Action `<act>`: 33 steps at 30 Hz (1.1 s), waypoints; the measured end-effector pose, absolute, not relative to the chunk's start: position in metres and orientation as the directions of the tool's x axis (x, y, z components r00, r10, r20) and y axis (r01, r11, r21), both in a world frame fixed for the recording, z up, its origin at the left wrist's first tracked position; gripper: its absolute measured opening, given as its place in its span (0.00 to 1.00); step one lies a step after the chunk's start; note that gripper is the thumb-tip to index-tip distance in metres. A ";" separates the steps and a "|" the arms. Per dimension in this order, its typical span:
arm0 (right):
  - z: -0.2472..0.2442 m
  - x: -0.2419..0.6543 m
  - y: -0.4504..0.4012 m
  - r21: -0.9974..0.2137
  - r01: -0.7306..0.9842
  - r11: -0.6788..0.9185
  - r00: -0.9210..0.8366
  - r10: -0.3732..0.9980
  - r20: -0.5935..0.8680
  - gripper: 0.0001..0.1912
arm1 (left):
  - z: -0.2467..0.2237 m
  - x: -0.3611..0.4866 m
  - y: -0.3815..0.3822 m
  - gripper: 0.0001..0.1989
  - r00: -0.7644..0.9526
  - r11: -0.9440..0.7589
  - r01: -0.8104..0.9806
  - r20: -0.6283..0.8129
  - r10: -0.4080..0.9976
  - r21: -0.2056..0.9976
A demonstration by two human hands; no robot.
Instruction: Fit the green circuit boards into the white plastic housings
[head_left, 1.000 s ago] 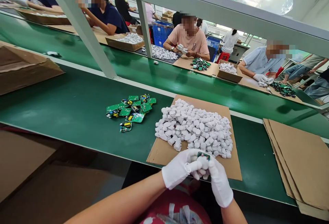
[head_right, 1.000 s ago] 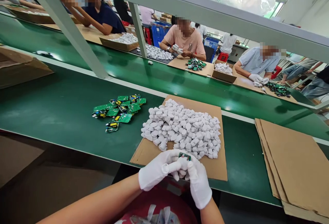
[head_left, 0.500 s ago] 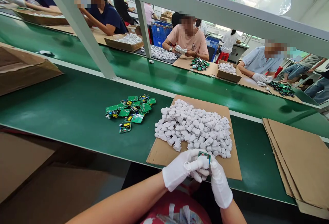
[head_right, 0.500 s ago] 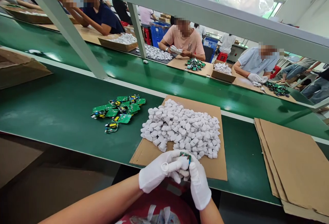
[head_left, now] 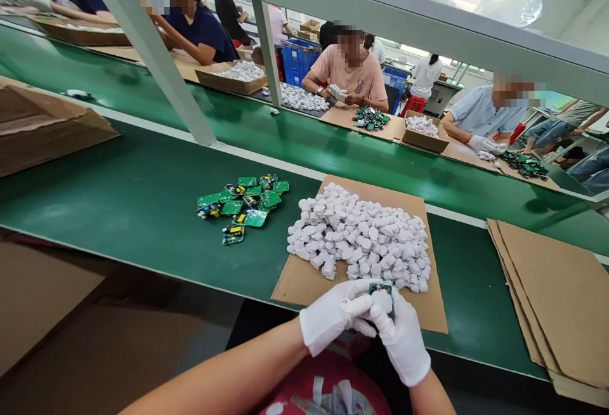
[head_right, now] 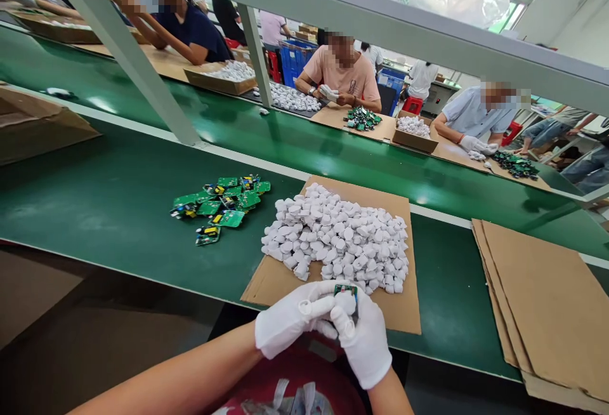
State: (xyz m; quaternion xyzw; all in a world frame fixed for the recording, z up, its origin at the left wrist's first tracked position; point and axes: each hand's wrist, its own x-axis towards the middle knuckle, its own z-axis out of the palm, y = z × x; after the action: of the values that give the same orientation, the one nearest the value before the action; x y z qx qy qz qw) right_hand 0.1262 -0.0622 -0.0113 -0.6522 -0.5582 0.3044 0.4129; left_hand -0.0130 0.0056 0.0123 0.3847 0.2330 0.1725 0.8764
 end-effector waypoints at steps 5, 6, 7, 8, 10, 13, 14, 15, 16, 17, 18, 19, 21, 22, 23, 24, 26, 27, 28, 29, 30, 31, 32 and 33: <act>-0.015 0.125 -0.060 -0.855 0.516 -0.048 0.196 0.979 0.064 0.15 | 0.012 -0.011 0.005 0.21 0.809 0.630 -0.164 -0.262 0.526 0.759; -0.014 0.125 -0.060 -0.873 0.486 -0.039 0.172 0.984 0.051 0.16 | 0.011 -0.011 0.005 0.21 0.796 0.628 -0.156 -0.280 0.537 0.762; -0.012 0.126 -0.060 -0.897 0.442 -0.019 0.133 0.990 0.044 0.17 | 0.010 -0.011 0.005 0.20 0.782 0.630 -0.148 -0.300 0.546 0.762; -0.010 0.126 -0.059 -0.922 0.388 0.007 0.085 0.995 0.043 0.19 | 0.008 -0.011 0.005 0.20 0.773 0.634 -0.146 -0.313 0.552 0.759; -0.007 0.126 -0.059 -0.956 0.294 0.019 0.049 0.998 0.034 0.22 | 0.005 -0.011 0.005 0.20 0.776 0.639 -0.147 -0.313 0.548 0.755; -0.008 0.126 -0.058 -0.950 0.304 -0.077 0.155 0.988 -0.030 0.21 | 0.001 -0.010 0.004 0.21 0.791 0.617 -0.147 -0.283 0.543 0.774; -0.009 0.126 -0.058 -0.941 0.323 -0.105 0.193 0.980 -0.044 0.20 | 0.001 -0.010 0.004 0.21 0.786 0.604 -0.148 -0.278 0.552 0.783; -0.010 0.126 -0.057 -0.937 0.330 -0.117 0.202 0.978 -0.051 0.19 | 0.002 -0.010 0.004 0.22 0.776 0.595 -0.150 -0.278 0.566 0.790; -0.011 0.127 -0.057 -0.940 0.323 -0.108 0.185 0.981 -0.050 0.20 | 0.003 -0.010 0.004 0.22 0.766 0.590 -0.152 -0.283 0.577 0.793; -0.011 0.127 -0.057 -0.948 0.305 -0.094 0.167 0.985 -0.045 0.21 | 0.005 -0.010 0.004 0.22 0.761 0.589 -0.150 -0.288 0.581 0.794; -0.011 0.127 -0.057 -0.955 0.286 -0.082 0.154 0.987 -0.039 0.22 | 0.007 -0.010 0.005 0.22 0.765 0.592 -0.145 -0.289 0.575 0.793; -0.012 0.128 -0.057 -0.957 0.278 -0.077 0.149 0.988 -0.036 0.22 | 0.008 -0.010 0.006 0.23 0.776 0.592 -0.140 -0.283 0.563 0.794; -0.012 0.128 -0.057 -0.947 0.314 -0.075 0.171 0.985 -0.022 0.22 | 0.008 -0.009 0.006 0.23 0.793 0.573 -0.140 -0.255 0.554 0.808; -0.012 0.128 -0.057 -0.937 0.343 -0.074 0.184 0.983 -0.010 0.21 | 0.007 -0.009 0.006 0.24 0.790 0.559 -0.145 -0.244 0.563 0.817; -0.013 0.129 -0.057 -0.929 0.364 -0.070 0.188 0.982 -0.001 0.21 | 0.006 -0.008 0.006 0.24 0.782 0.545 -0.153 -0.236 0.577 0.824; -0.013 0.129 -0.058 -0.928 0.368 -0.060 0.180 0.984 0.008 0.22 | 0.005 -0.008 0.006 0.23 0.777 0.535 -0.162 -0.227 0.587 0.829; -0.012 0.131 -0.060 -0.945 0.325 -0.048 0.151 0.989 0.002 0.25 | 0.006 -0.010 0.007 0.22 0.784 0.527 -0.163 -0.215 0.583 0.834; -0.012 0.133 -0.061 -0.956 0.290 -0.053 0.139 0.990 -0.012 0.27 | 0.008 -0.013 0.009 0.22 0.782 0.520 -0.170 -0.207 0.588 0.837; -0.011 0.136 -0.063 -0.965 0.257 -0.056 0.141 0.990 -0.020 0.29 | 0.012 -0.016 0.013 0.23 0.773 0.502 -0.180 -0.194 0.604 0.846; -0.011 0.140 -0.065 -0.972 0.229 -0.050 0.167 0.986 -0.011 0.30 | 0.017 -0.021 0.019 0.24 0.750 0.469 -0.190 -0.181 0.636 0.862; -0.011 0.145 -0.066 -0.977 0.211 -0.030 0.217 0.976 0.017 0.31 | 0.023 -0.026 0.028 0.25 0.712 0.418 -0.191 -0.167 0.682 0.888; -0.012 0.151 -0.068 -0.978 0.207 0.003 0.296 0.953 0.065 0.31 | 0.030 -0.032 0.041 0.26 0.670 0.346 -0.179 -0.143 0.729 0.921; -0.014 0.158 -0.070 -0.975 0.219 0.035 0.387 0.914 0.119 0.31 | 0.036 -0.038 0.057 0.25 0.628 0.251 -0.146 -0.106 0.771 0.957; -0.018 0.165 -0.072 -0.968 0.245 0.047 0.471 0.867 0.161 0.31 | 0.042 -0.043 0.077 0.22 0.584 0.139 -0.072 -0.072 0.808 0.988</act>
State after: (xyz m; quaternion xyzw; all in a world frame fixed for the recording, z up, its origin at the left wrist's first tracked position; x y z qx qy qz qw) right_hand 0.1646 -0.0723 -0.0181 -0.6354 -0.4377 0.2701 0.5759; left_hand -0.0432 0.0769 0.0417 0.5713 0.3223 0.3223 0.6825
